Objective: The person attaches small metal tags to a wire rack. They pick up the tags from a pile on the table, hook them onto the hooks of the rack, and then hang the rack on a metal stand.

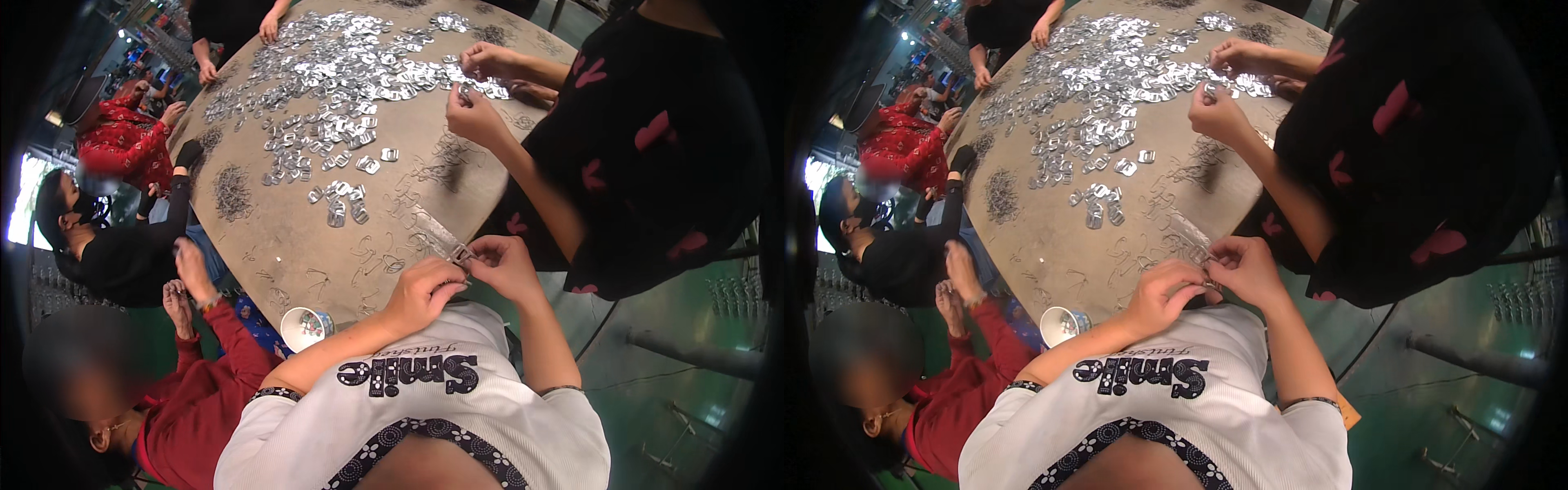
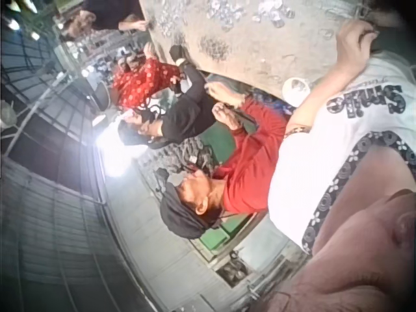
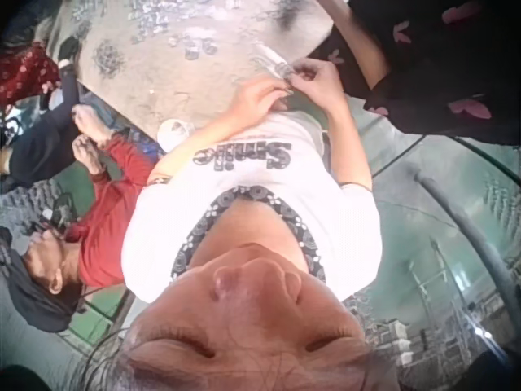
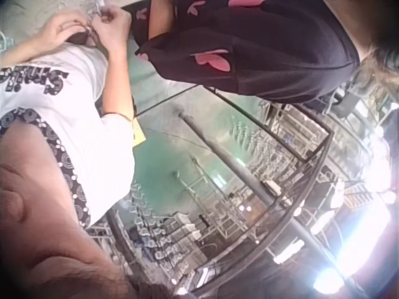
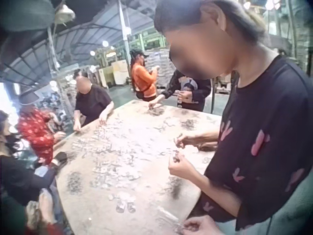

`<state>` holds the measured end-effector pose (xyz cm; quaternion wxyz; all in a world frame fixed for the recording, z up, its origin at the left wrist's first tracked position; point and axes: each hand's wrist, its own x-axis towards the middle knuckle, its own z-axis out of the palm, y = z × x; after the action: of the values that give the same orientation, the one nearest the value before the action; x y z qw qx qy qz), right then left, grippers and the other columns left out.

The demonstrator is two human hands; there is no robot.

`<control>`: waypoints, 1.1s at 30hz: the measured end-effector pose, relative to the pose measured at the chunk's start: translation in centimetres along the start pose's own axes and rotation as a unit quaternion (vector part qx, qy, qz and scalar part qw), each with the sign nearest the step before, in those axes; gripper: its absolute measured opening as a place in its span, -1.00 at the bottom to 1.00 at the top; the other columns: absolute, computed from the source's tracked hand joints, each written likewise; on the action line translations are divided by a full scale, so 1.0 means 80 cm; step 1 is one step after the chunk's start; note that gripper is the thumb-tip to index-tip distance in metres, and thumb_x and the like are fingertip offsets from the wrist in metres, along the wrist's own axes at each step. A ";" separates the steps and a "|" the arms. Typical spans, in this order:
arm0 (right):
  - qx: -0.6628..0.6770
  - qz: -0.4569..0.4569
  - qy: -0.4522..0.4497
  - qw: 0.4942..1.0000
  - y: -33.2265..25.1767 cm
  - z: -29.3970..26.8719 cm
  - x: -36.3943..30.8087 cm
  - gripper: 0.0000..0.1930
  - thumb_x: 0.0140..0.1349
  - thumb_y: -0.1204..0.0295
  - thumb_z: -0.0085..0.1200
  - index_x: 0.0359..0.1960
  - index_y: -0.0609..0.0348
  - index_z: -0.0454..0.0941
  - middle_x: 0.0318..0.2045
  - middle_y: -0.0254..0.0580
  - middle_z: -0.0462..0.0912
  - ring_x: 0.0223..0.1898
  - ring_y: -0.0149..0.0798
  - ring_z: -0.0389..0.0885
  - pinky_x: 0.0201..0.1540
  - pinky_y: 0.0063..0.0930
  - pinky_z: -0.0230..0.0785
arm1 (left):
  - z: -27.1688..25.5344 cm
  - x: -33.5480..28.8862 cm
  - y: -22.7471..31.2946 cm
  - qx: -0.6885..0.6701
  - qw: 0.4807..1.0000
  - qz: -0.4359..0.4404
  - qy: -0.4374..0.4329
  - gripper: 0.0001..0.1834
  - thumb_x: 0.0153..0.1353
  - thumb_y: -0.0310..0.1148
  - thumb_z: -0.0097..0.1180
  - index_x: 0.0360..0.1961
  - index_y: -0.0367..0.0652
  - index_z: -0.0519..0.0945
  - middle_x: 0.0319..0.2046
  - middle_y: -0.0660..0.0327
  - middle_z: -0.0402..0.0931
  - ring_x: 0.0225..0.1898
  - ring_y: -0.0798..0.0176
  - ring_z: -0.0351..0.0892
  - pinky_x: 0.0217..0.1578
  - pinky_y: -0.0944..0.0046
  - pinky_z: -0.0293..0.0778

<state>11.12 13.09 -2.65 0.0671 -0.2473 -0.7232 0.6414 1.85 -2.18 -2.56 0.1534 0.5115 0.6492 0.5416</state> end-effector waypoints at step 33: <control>-0.105 -0.072 0.093 0.987 -0.009 0.007 -0.057 -0.86 -0.10 0.56 0.11 -0.45 0.33 0.56 -0.49 -0.18 0.55 -0.52 -0.35 0.52 -0.41 -0.57 0.39 | -0.069 0.045 -0.167 0.293 0.919 -0.262 -0.011 -0.91 0.02 -0.48 0.11 -0.43 -0.27 0.55 -0.41 0.00 0.53 -0.31 -0.02 0.53 -0.28 0.10 0.42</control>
<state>14.64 10.52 -1.08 0.1533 -0.2592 -0.7932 0.5293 -10.53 -0.78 -10.77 0.1406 0.3507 0.8880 0.2621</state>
